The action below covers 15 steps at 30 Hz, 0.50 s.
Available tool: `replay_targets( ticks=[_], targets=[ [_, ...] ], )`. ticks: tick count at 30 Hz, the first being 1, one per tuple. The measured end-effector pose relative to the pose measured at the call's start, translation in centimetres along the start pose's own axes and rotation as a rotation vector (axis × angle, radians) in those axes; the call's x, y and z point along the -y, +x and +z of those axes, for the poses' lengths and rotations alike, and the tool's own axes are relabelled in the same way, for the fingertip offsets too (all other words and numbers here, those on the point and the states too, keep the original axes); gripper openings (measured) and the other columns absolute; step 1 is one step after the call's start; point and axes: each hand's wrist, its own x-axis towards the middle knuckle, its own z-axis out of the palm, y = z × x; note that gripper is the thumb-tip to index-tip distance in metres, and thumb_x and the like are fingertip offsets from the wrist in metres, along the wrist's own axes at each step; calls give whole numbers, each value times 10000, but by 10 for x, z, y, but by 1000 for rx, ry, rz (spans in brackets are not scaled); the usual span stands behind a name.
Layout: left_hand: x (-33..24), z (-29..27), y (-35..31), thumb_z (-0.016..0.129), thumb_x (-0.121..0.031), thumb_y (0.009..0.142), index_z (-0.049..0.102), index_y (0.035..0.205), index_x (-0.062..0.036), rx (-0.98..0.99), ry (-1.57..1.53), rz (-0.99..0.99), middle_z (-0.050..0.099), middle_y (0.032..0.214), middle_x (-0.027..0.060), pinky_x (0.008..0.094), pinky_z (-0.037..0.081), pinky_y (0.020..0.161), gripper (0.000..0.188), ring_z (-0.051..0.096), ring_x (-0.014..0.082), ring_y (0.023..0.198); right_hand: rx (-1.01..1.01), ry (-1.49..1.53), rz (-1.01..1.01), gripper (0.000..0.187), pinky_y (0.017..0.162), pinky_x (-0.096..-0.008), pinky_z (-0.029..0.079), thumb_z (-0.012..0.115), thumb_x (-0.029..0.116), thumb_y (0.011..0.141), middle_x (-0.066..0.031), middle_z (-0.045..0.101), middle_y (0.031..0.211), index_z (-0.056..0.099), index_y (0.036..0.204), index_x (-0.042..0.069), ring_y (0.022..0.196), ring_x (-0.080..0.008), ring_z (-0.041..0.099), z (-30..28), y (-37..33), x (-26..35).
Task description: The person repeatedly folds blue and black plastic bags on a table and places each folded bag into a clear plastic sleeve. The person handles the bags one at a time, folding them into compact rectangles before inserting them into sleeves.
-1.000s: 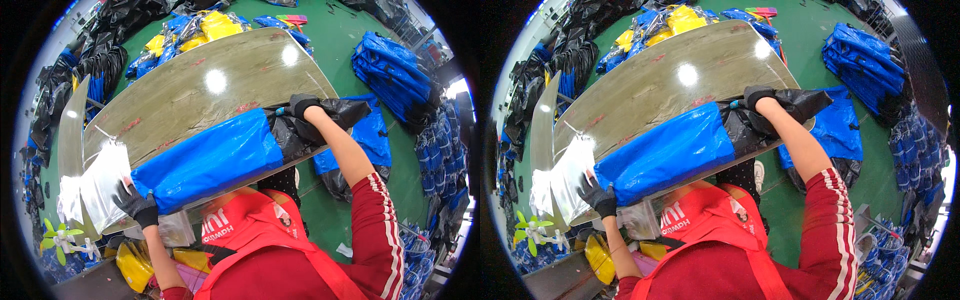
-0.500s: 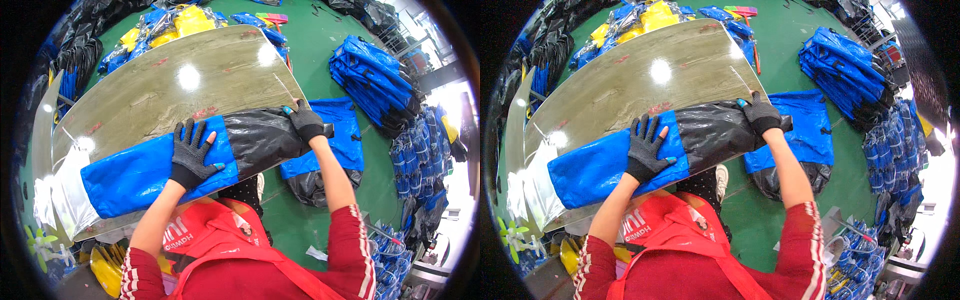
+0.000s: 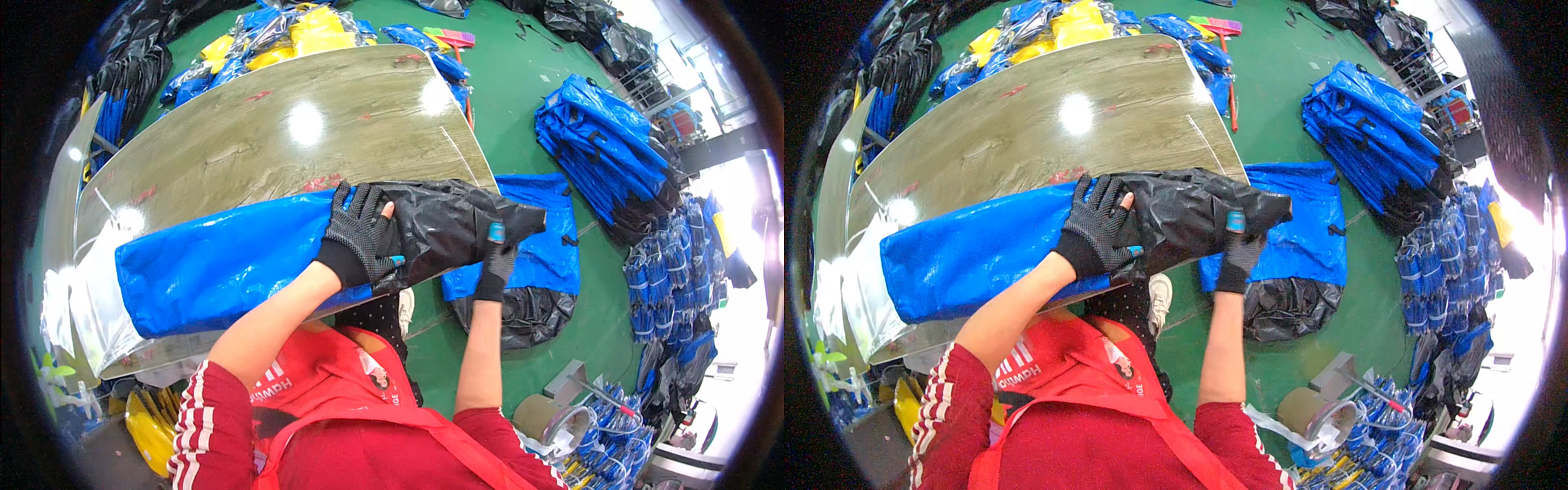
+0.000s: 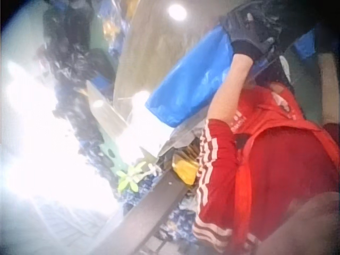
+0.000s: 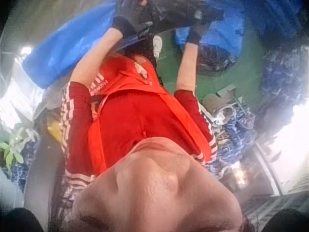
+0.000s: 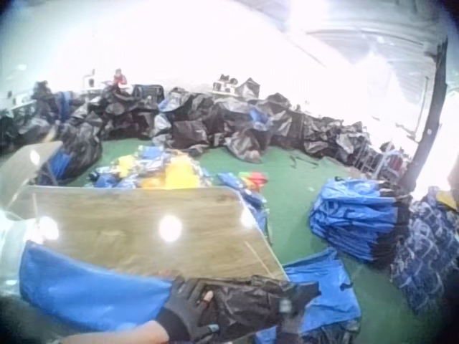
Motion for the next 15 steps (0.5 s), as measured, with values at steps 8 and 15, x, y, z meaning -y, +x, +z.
replay_targets(
  ticks=[8, 15],
  targets=[
    [22, -39, -24, 586, -478, 811, 478, 1348, -123, 34, -460, -165, 465, 1384, 173, 414, 238, 1137, 653, 379, 340, 1327, 617, 213, -927, 731, 1126, -592, 196, 780, 204, 549, -220, 499, 1301, 523, 1225, 96, 1276, -479, 385, 38, -96, 152],
    [92, -149, -116, 422, -172, 987, 464, 1361, -24, -139, -424, -763, 546, 1321, 217, 355, 339, 1081, 404, 524, 308, 1242, 950, -21, -1059, 720, 1095, -661, 132, 761, 456, 599, -241, 528, 1258, 591, 1196, 91, 1291, -413, 406, 43, -160, 211]
  ],
)
